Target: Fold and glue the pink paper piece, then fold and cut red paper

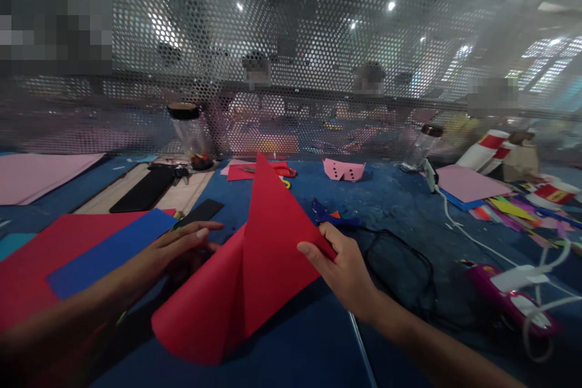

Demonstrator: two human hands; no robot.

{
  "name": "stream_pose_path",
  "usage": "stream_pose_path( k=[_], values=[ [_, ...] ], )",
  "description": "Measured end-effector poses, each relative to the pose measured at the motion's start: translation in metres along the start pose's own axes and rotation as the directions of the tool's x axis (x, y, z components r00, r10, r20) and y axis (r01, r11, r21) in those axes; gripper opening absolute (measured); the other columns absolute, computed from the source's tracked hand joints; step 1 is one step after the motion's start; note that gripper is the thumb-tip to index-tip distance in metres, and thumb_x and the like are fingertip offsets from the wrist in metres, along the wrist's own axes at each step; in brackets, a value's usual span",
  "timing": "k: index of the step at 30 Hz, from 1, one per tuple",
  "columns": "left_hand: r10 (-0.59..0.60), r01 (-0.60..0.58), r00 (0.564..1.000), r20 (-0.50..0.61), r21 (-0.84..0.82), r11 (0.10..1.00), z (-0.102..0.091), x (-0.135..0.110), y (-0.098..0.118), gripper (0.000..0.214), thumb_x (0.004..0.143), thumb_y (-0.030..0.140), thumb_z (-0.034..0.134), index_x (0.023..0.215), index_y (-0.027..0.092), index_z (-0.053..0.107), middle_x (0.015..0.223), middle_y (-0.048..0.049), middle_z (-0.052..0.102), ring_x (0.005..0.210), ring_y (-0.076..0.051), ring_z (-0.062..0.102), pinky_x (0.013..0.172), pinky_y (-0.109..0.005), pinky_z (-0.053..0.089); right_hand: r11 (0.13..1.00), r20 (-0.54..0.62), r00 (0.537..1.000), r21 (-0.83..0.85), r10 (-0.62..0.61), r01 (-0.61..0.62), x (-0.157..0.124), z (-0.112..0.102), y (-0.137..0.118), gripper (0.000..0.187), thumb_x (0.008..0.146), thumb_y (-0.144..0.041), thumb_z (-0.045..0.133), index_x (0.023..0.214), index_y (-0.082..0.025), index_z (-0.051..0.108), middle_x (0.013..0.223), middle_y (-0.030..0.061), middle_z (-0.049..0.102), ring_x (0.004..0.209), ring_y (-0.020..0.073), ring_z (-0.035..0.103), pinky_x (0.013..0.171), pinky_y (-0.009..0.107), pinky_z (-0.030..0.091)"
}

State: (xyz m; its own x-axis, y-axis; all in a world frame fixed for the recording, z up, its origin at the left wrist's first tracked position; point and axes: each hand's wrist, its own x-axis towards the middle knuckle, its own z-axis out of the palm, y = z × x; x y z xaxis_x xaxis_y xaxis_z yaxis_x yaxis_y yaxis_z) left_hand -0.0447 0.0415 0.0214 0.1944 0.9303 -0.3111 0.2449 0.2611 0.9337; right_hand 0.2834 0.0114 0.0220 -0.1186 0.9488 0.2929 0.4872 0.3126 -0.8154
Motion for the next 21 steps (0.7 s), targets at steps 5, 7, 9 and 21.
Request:
stream_pose_path(
  k=[5, 7, 9, 21],
  values=[
    [-0.025, 0.074, 0.988, 0.155, -0.317, 0.946, -0.002, 0.003, 0.0, 0.057, 0.083, 0.058, 0.069, 0.129, 0.024, 0.062, 0.098, -0.0082, 0.075, 0.084, -0.027, 0.072, 0.071, -0.038, 0.055, 0.993, 0.02, 0.995, 0.065, 0.1, -0.101, 0.004, 0.004, 0.004, 0.037, 0.094, -0.055, 0.059, 0.082, -0.021, 0.055, 0.076, -0.0007, 0.056, 0.069, 0.0151, 0.053, 0.06, 0.024, 0.045],
    [0.009, 0.048, 0.989, 0.15, -0.371, 0.927, -0.004, 0.005, 0.001, 0.056, 0.08, 0.051, 0.075, 0.127, 0.024, 0.063, 0.102, -0.0079, 0.073, 0.09, -0.027, 0.071, 0.077, -0.038, 0.056, 0.993, 0.031, 0.993, 0.037, 0.115, -0.116, 0.007, 0.008, 0.008, 0.039, 0.094, -0.056, 0.059, 0.079, -0.02, 0.054, 0.075, -0.0012, 0.054, 0.068, 0.0146, 0.051, 0.059, 0.024, 0.043],
    [0.037, 0.011, 0.992, 0.123, -0.367, 0.93, -0.006, 0.006, 0.001, 0.058, 0.075, 0.045, 0.08, 0.127, 0.025, 0.063, 0.102, -0.007, 0.071, 0.09, -0.026, 0.071, 0.077, -0.036, 0.057, 0.991, 0.05, 0.99, 0.005, 0.13, -0.13, 0.01, 0.011, 0.012, 0.041, 0.094, -0.057, 0.058, 0.078, -0.02, 0.053, 0.074, -0.002, 0.053, 0.066, 0.014, 0.049, 0.058, 0.024, 0.041],
    [0.23, -0.208, 0.946, -0.23, 0.116, 0.971, -0.024, 0.018, -0.004, 0.054, 0.073, 0.046, 0.082, 0.118, 0.023, 0.063, 0.116, -0.0069, 0.069, 0.094, -0.024, 0.07, 0.075, -0.033, 0.058, 0.969, 0.204, 0.955, 0.08, 0.213, -0.233, 0.016, 0.024, 0.025, 0.034, 0.095, -0.049, 0.057, 0.112, -0.019, 0.06, 0.09, 0.0022, 0.069, 0.075, 0.0177, 0.067, 0.066, 0.028, 0.051]
  ],
)
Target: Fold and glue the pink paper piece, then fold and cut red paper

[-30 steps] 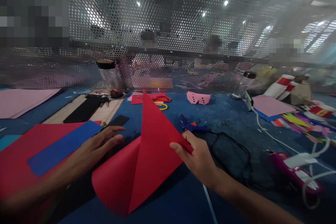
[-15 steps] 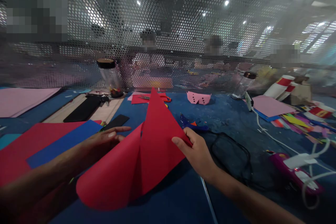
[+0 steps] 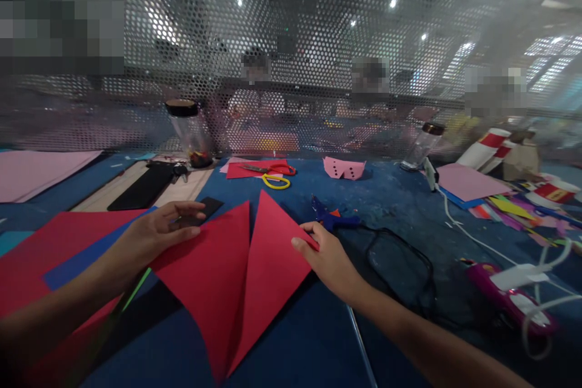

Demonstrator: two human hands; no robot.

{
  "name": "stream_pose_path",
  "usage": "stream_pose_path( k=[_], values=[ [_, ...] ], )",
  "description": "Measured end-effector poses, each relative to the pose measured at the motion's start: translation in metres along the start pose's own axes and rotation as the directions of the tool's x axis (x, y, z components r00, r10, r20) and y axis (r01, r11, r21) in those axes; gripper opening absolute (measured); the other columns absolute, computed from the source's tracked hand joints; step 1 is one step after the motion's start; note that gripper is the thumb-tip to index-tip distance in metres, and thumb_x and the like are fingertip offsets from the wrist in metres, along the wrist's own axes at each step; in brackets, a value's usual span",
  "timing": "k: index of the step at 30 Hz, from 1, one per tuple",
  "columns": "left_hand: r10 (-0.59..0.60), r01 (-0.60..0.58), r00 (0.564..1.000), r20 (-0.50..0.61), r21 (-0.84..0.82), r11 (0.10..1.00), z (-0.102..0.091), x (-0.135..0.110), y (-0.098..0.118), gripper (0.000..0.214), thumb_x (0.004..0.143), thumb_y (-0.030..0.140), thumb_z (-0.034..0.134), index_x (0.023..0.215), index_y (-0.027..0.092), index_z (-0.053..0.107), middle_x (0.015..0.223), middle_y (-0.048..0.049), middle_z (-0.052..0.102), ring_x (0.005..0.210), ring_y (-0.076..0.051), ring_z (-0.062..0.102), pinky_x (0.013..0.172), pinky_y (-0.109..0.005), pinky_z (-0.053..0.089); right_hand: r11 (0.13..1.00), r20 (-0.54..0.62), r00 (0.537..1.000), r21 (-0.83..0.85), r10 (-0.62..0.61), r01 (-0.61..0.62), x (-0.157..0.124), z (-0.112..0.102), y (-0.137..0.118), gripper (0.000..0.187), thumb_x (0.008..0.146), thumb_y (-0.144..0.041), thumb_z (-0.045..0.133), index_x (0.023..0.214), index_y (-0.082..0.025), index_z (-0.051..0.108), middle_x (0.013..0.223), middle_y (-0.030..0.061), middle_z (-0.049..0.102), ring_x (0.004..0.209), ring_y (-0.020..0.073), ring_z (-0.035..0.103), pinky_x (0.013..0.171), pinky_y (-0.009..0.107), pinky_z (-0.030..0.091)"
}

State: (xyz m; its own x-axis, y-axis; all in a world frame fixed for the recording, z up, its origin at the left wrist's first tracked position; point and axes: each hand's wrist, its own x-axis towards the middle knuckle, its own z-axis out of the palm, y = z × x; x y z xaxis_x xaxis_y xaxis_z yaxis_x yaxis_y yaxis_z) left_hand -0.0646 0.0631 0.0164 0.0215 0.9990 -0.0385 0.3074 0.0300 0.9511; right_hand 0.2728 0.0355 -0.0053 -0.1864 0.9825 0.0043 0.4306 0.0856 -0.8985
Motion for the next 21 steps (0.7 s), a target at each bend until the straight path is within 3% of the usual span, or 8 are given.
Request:
stream_pose_path(
  k=[4, 8, 10, 12, 14, 21],
  values=[
    [0.183, -0.163, 0.983, -0.026, 0.343, 0.925, -0.003, 0.001, -0.003, 0.038, 0.085, 0.049, 0.066, 0.114, 0.024, 0.065, 0.118, -0.0095, 0.07, 0.092, -0.028, 0.071, 0.076, -0.041, 0.058, 0.995, 0.033, 0.998, 0.086, 0.049, -0.052, -0.002, 0.006, 0.009, 0.045, 0.095, -0.04, 0.057, 0.134, -0.022, 0.046, 0.071, -0.007, 0.058, 0.054, 0.0136, 0.063, 0.056, 0.026, 0.049],
    [0.443, -0.427, 0.885, 0.141, 0.627, 0.652, 0.0, -0.005, -0.012, 0.026, 0.093, 0.042, 0.057, 0.109, 0.028, 0.072, 0.133, -0.0082, 0.066, 0.124, -0.036, 0.06, 0.106, -0.054, 0.045, 1.0, 0.039, 0.999, -0.027, -0.009, 0.01, -0.003, 0.007, 0.008, 0.031, 0.095, -0.029, 0.055, 0.125, -0.023, 0.058, 0.065, -0.0082, 0.052, 0.057, 0.0124, 0.063, 0.058, 0.024, 0.047],
    [0.453, -0.507, 0.852, 0.262, 0.63, 0.589, 0.005, -0.015, -0.014, 0.031, 0.096, 0.042, 0.057, 0.121, 0.032, 0.07, 0.138, -0.0039, 0.066, 0.132, -0.033, 0.055, 0.115, -0.052, 0.038, 0.996, 0.059, 0.998, -0.085, -0.024, 0.029, -0.004, 0.008, 0.005, 0.023, 0.096, -0.027, 0.053, 0.115, -0.022, 0.064, 0.063, -0.0069, 0.054, 0.058, 0.0123, 0.062, 0.058, 0.024, 0.045],
    [0.418, -0.587, 0.809, 0.414, 0.605, 0.537, 0.012, -0.027, -0.015, 0.04, 0.098, 0.042, 0.056, 0.136, 0.035, 0.061, 0.143, -0.0019, 0.064, 0.133, -0.03, 0.056, 0.115, -0.048, 0.04, 0.992, 0.063, 0.998, -0.117, -0.029, 0.036, -0.004, 0.008, 0.003, 0.02, 0.096, -0.027, 0.053, 0.109, -0.022, 0.067, 0.063, -0.0062, 0.056, 0.057, 0.012, 0.062, 0.058, 0.023, 0.044],
    [0.382, -0.622, 0.783, 0.491, 0.6, 0.503, 0.018, -0.037, -0.016, 0.047, 0.098, 0.041, 0.058, 0.144, 0.034, 0.055, 0.148, -0.0022, 0.06, 0.135, -0.029, 0.055, 0.116, -0.047, 0.04, 0.99, 0.059, 0.998, -0.138, -0.028, 0.036, -0.004, 0.009, 0.003, 0.018, 0.096, -0.028, 0.053, 0.106, -0.022, 0.067, 0.063, -0.0058, 0.057, 0.056, 0.0117, 0.061, 0.056, 0.023, 0.043],
    [0.388, -0.653, 0.757, 0.526, 0.599, 0.463, 0.028, -0.041, -0.026, 0.051, 0.096, 0.042, 0.062, 0.145, 0.033, 0.055, 0.146, -0.0025, 0.061, 0.132, -0.03, 0.058, 0.112, -0.045, 0.044, 0.969, 0.065, 0.996, -0.238, -0.056, 0.07, -0.006, 0.011, 0.002, 0.018, 0.095, -0.025, 0.053, 0.103, -0.021, 0.069, 0.067, -0.0037, 0.062, 0.056, 0.0118, 0.059, 0.053, 0.022, 0.04]
  ],
)
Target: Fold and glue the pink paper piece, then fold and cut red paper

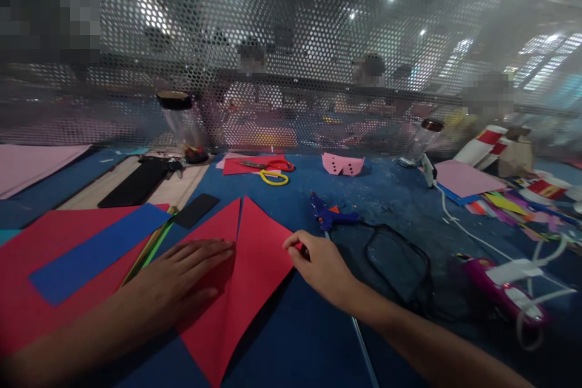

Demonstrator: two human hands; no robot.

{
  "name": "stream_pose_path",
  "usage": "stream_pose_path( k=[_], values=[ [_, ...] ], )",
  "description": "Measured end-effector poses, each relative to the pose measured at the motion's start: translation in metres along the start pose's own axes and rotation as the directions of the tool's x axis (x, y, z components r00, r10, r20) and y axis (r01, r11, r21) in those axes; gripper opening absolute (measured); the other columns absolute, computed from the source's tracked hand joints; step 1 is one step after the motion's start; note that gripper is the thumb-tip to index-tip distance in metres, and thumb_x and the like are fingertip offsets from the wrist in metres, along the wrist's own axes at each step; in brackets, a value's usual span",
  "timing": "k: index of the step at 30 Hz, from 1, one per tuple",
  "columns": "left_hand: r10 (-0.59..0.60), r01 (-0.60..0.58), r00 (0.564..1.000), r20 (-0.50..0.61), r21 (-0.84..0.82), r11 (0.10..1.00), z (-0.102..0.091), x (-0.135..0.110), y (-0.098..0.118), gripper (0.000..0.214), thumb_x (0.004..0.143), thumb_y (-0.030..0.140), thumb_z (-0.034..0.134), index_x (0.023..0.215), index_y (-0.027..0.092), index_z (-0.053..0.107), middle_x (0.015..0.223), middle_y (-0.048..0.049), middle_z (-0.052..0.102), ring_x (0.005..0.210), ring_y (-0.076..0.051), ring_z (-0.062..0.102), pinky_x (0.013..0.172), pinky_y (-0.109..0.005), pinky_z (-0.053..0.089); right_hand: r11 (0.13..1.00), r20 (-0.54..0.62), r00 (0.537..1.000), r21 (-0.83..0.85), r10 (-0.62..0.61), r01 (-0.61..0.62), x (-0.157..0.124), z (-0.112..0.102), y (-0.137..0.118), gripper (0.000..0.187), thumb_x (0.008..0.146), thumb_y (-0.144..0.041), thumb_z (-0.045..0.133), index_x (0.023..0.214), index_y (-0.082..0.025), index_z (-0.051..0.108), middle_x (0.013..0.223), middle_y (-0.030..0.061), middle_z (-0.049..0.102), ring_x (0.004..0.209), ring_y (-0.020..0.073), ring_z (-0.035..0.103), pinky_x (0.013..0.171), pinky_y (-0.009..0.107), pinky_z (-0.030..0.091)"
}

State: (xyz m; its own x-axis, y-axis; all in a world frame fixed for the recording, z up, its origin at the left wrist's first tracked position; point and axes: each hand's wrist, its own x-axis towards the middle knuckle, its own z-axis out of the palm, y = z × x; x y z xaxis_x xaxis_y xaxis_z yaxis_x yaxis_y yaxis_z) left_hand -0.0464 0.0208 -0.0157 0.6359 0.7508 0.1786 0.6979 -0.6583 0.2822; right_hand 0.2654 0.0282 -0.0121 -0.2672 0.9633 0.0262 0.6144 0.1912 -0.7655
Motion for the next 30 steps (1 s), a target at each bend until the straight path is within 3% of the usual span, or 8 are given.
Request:
stream_pose_path(
  k=[12, 17, 23, 30],
  values=[
    [0.01, -0.012, 0.999, 0.042, 0.056, 0.998, -0.002, -0.002, 0.002, 0.053, 0.099, 0.047, 0.056, 0.149, 0.033, 0.049, 0.15, -0.0017, 0.057, 0.136, -0.03, 0.054, 0.116, -0.048, 0.039, 0.991, 0.012, 0.998, -0.115, -0.062, 0.063, -0.001, 0.001, 0.002, 0.022, 0.092, -0.019, 0.051, 0.1, -0.022, 0.071, 0.068, -0.0033, 0.063, 0.057, 0.0118, 0.054, 0.055, 0.023, 0.036],
    [0.016, -0.02, 0.998, 0.053, 0.069, 0.997, -0.001, -0.003, 0.002, 0.052, 0.1, 0.047, 0.054, 0.15, 0.033, 0.048, 0.151, -0.0012, 0.056, 0.138, -0.029, 0.052, 0.117, -0.049, 0.037, 0.997, 0.027, 0.999, -0.071, -0.036, 0.038, -0.002, -0.002, 0.0, 0.02, 0.092, -0.019, 0.052, 0.1, -0.022, 0.07, 0.066, -0.0041, 0.06, 0.056, 0.0113, 0.053, 0.054, 0.023, 0.035],
    [0.063, -0.068, 0.997, 0.041, 0.119, 0.991, -0.001, -0.003, 0.002, 0.049, 0.102, 0.044, 0.052, 0.149, 0.033, 0.048, 0.152, -0.0017, 0.055, 0.139, -0.029, 0.051, 0.118, -0.05, 0.035, 0.996, 0.064, 0.998, 0.087, -0.006, 0.0, -0.009, -0.003, -0.003, 0.027, 0.099, -0.031, 0.052, 0.122, -0.025, 0.063, 0.066, -0.0056, 0.06, 0.056, 0.0129, 0.059, 0.056, 0.024, 0.042],
    [0.216, -0.212, 0.976, -0.009, 0.154, 0.965, -0.001, -0.006, 0.003, 0.039, 0.102, 0.025, 0.053, 0.142, 0.028, 0.054, 0.145, -0.0028, 0.062, 0.133, -0.023, 0.056, 0.114, -0.042, 0.041, 0.991, 0.085, 0.988, -0.015, -0.132, 0.133, -0.013, 0.001, -0.01, 0.021, 0.097, -0.027, 0.056, 0.109, -0.024, 0.073, 0.097, 0.0001, 0.074, 0.076, 0.0135, 0.063, 0.068, 0.024, 0.045]
  ],
)
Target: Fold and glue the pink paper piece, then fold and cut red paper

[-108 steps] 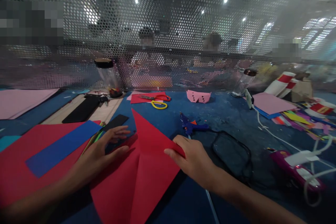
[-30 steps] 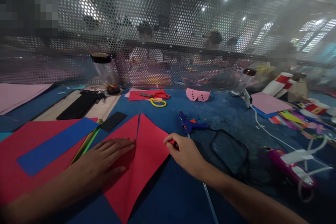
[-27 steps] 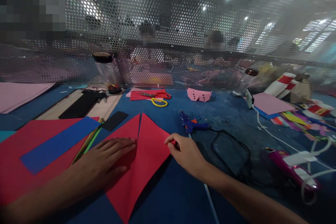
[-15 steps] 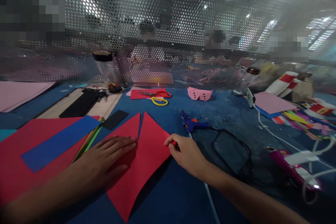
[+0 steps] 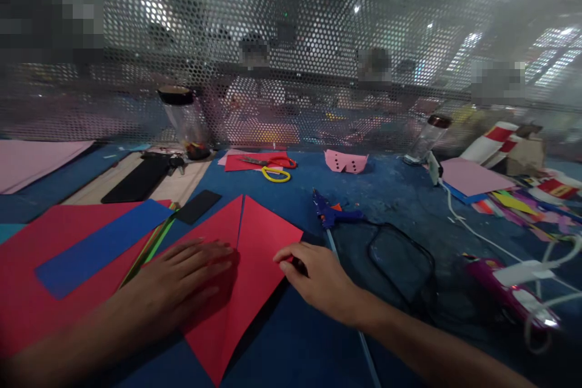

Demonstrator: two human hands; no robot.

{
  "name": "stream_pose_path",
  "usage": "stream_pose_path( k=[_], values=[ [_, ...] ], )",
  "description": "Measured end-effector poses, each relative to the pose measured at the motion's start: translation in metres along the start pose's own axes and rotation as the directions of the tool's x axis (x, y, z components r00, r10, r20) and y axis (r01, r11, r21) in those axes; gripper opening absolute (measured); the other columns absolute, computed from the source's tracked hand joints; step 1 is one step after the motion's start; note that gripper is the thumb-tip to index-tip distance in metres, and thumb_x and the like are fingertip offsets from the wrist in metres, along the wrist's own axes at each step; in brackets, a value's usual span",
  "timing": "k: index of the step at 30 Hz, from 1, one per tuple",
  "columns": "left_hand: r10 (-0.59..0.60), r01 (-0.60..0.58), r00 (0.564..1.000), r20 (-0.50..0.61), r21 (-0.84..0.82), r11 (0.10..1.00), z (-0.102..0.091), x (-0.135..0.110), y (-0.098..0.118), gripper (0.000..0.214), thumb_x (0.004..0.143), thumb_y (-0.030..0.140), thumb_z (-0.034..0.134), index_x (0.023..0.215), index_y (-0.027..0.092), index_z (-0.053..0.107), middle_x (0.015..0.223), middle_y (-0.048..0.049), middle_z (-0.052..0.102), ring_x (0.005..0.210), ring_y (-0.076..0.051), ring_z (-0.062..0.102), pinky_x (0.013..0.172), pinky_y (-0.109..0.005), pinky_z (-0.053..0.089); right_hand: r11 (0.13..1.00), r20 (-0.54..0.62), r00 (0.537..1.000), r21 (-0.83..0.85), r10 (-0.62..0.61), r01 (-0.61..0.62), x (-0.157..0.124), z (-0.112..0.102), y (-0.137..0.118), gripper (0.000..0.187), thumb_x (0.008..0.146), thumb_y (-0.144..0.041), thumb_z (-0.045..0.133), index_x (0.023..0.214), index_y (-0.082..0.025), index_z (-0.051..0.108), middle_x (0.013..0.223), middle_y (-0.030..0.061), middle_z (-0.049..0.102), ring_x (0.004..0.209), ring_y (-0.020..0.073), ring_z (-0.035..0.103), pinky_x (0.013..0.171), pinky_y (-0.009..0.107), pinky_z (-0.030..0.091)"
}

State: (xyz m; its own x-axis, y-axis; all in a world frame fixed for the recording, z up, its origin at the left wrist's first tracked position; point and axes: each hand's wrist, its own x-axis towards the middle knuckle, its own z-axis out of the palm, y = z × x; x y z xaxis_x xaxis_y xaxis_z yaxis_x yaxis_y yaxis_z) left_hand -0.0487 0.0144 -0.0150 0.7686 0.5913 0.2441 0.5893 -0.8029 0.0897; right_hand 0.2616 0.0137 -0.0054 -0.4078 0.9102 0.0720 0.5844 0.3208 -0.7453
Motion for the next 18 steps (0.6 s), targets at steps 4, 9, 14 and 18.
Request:
stream_pose_path(
  k=[4, 9, 14, 18],
  values=[
    [-0.002, 0.002, 1.0, 0.005, -0.026, 1.0, -0.0002, -0.0014, 0.0021, 0.038, 0.102, 0.025, 0.055, 0.14, 0.026, 0.055, 0.141, -0.0028, 0.064, 0.129, -0.022, 0.058, 0.109, -0.039, 0.045, 1.0, 0.005, 1.0, -0.021, 0.02, -0.02, 0.0007, 0.0018, 0.0025, 0.02, 0.096, -0.024, 0.056, 0.104, -0.023, 0.074, 0.09, -0.0001, 0.074, 0.071, 0.013, 0.061, 0.066, 0.024, 0.043],
    [-0.032, 0.034, 0.999, 0.033, -0.041, 0.999, -0.0028, -0.001, 0.0046, 0.041, 0.101, 0.025, 0.057, 0.141, 0.028, 0.054, 0.142, -0.0027, 0.063, 0.129, -0.023, 0.058, 0.107, -0.041, 0.046, 0.999, 0.033, 0.999, -0.037, 0.022, -0.02, 0.0011, 0.0027, 0.0045, 0.021, 0.093, -0.018, 0.056, 0.102, -0.024, 0.074, 0.083, -0.0017, 0.072, 0.066, 0.0119, 0.058, 0.064, 0.023, 0.041],
    [-0.034, 0.035, 0.998, 0.044, -0.031, 0.999, -0.0048, -0.0003, 0.0065, 0.039, 0.102, 0.027, 0.055, 0.141, 0.027, 0.053, 0.142, -0.0026, 0.062, 0.13, -0.023, 0.057, 0.106, -0.041, 0.046, 0.998, 0.052, 0.998, -0.052, 0.023, -0.02, 0.0012, 0.0019, 0.0022, 0.023, 0.092, -0.017, 0.055, 0.101, -0.025, 0.074, 0.082, -0.0024, 0.072, 0.064, 0.0114, 0.056, 0.062, 0.023, 0.039],
    [-0.02, 0.021, 0.999, 0.026, -0.03, 0.999, -0.0035, -0.0005, 0.0059, 0.04, 0.101, 0.026, 0.055, 0.141, 0.025, 0.053, 0.143, -0.0041, 0.062, 0.129, -0.024, 0.057, 0.106, -0.042, 0.047, 0.999, 0.071, 0.997, -0.035, 0.025, -0.022, 0.0005, 0.0013, 0.0011, 0.022, 0.09, -0.016, 0.055, 0.099, -0.024, 0.074, 0.082, -0.0016, 0.071, 0.066, 0.0117, 0.058, 0.062, 0.023, 0.039]
  ],
)
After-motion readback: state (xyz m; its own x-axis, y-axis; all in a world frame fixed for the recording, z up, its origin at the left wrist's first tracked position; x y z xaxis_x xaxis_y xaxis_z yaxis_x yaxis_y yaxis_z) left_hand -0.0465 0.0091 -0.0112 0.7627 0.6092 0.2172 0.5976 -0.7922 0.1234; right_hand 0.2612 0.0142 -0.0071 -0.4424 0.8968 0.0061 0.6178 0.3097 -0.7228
